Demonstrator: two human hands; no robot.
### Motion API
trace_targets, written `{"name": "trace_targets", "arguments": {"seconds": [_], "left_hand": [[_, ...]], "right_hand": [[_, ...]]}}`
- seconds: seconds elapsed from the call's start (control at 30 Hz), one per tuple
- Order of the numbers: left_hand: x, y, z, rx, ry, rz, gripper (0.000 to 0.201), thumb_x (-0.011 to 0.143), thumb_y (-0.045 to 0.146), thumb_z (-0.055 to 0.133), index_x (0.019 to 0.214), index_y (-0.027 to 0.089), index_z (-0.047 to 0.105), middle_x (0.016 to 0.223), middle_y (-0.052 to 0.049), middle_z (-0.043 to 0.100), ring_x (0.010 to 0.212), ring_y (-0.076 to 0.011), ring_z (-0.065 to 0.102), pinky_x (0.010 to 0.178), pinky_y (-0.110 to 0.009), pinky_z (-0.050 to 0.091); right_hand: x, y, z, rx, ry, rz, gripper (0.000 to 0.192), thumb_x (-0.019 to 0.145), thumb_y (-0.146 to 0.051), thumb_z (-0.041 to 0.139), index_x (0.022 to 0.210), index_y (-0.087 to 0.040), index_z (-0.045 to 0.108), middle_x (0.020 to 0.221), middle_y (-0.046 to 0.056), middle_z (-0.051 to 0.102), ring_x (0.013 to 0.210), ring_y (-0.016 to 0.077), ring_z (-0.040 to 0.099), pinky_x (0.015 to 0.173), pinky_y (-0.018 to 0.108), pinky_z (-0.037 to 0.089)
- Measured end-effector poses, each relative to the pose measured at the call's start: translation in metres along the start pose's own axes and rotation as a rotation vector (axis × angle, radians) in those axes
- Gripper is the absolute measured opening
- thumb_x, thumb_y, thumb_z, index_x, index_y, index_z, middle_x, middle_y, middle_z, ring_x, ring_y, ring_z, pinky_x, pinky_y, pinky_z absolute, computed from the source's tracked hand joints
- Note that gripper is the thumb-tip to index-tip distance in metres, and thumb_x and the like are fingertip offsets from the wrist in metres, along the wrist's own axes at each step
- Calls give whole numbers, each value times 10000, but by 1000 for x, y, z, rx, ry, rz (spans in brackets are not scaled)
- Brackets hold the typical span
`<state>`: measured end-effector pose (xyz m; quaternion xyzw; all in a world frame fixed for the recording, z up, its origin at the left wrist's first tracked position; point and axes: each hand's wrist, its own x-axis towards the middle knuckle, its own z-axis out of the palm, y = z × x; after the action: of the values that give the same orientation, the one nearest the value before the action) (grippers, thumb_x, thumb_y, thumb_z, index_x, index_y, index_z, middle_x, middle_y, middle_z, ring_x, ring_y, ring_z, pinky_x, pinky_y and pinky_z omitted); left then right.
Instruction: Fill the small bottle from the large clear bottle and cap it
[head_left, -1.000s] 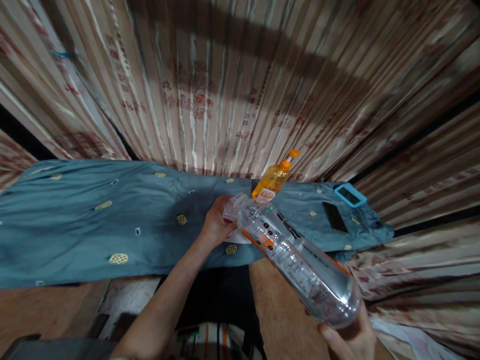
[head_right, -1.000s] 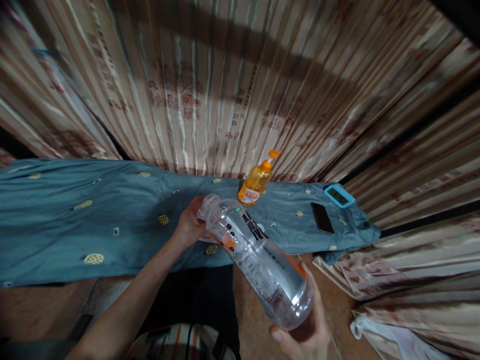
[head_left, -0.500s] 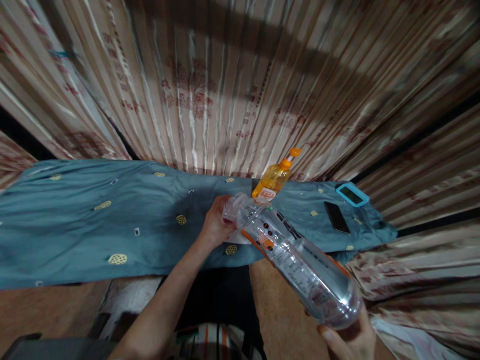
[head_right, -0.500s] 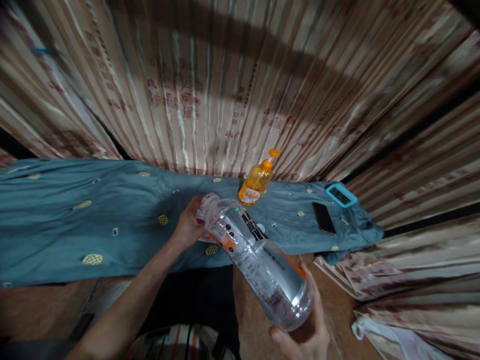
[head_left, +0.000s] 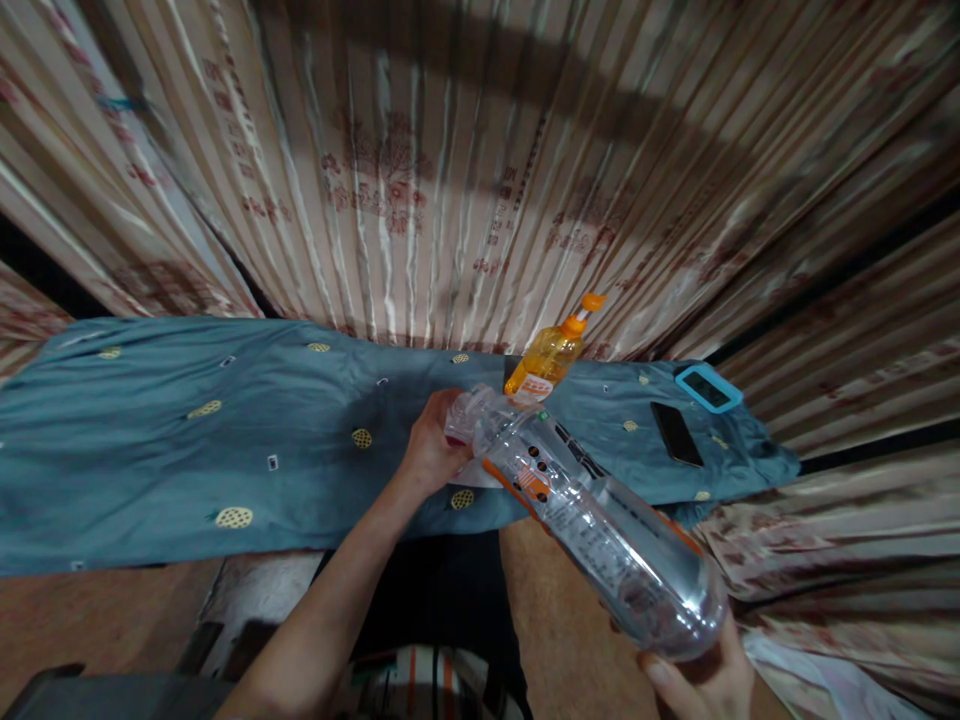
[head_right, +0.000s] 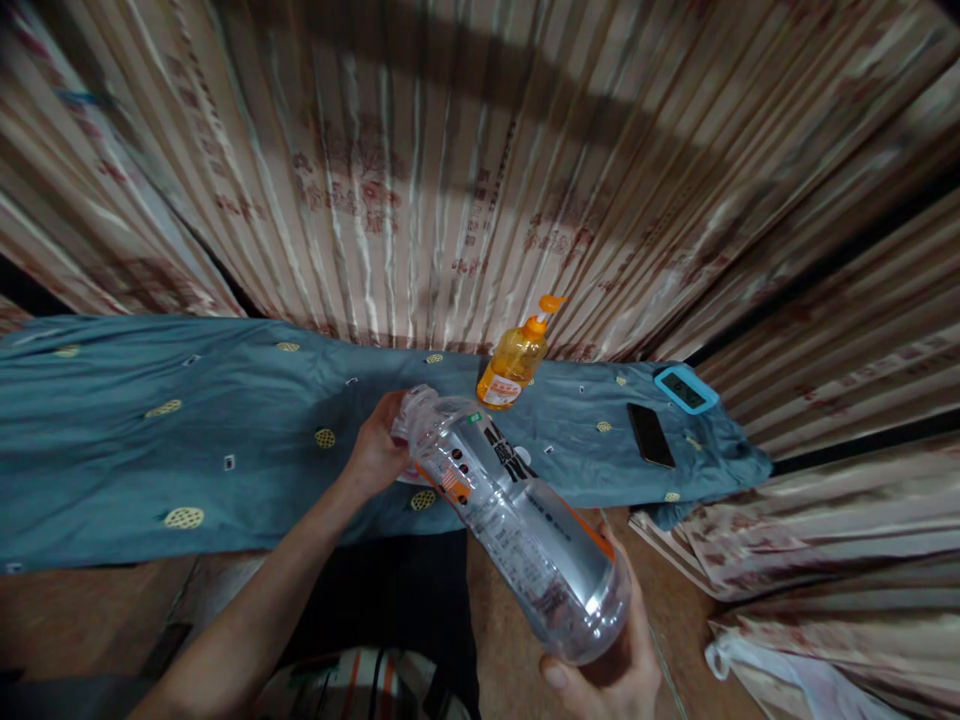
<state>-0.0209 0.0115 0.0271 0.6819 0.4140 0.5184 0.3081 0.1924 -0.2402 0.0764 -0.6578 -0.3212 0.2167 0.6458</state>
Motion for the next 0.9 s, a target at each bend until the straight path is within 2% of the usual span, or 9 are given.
{"name": "trace_targets", "arguments": {"seconds": [0.13, 0.27, 0.43, 0.6, 0.77, 0.9], "left_hand": [[0, 0, 0, -2, -1, 13, 561, 700, 212, 920, 1211, 205, 688, 1197, -96, 782, 1126, -301, 791, 1006, -431, 647], [0, 1, 1, 10, 8, 25, 545, 714, 230, 910, 1211, 204, 687, 1188, -97, 777, 1116, -306, 792, 991, -434, 650], [0, 1, 1, 27, 11, 13, 560, 699, 224, 914, 1209, 199, 686, 1165, -90, 776, 1080, -296, 793, 972, -427, 653], [0, 1, 0, 6, 5, 9, 561, 709, 242, 923, 1216, 207, 687, 1173, -89, 780, 1083, -290, 791, 965, -423, 656], [0, 1, 0, -6, 5, 15, 530, 736, 300, 930, 1198, 212, 688, 1172, -92, 780, 1093, -297, 792, 990, -449, 654], [0, 1, -1, 12, 1, 31, 527, 729, 284, 926, 1196, 214, 692, 1171, -88, 784, 1101, -294, 790, 990, -440, 655]], "right_hand": [[0, -5, 4, 2, 30, 17, 1160, 579, -700, 1044, 1517, -170, 615, 1598, 236, 665, 1511, 519, 593, 1144, 539, 555], [0, -8, 6, 11, 44, 46, 1202, 542, -720, 1047, 1515, -171, 607, 1610, 240, 655, 1502, 515, 606, 1133, 522, 558], [0, -4, 0, -89, 44, 5, 1201, 587, -772, 1000, 1518, -131, 595, 1579, 255, 674, 1472, 512, 630, 1126, 526, 567], [2, 3, -6, -132, -16, -54, 1083, 729, -727, 945, 1554, -136, 568, 1584, 242, 672, 1455, 486, 658, 1112, 527, 594], [3, 1, -3, -62, -30, -78, 1064, 727, -691, 973, 1559, -159, 577, 1648, 247, 616, 1537, 491, 586, 1182, 566, 560], [2, -3, 0, -13, -11, -32, 1113, 669, -696, 1007, 1546, -157, 584, 1671, 257, 590, 1557, 508, 553, 1153, 559, 575]]}}
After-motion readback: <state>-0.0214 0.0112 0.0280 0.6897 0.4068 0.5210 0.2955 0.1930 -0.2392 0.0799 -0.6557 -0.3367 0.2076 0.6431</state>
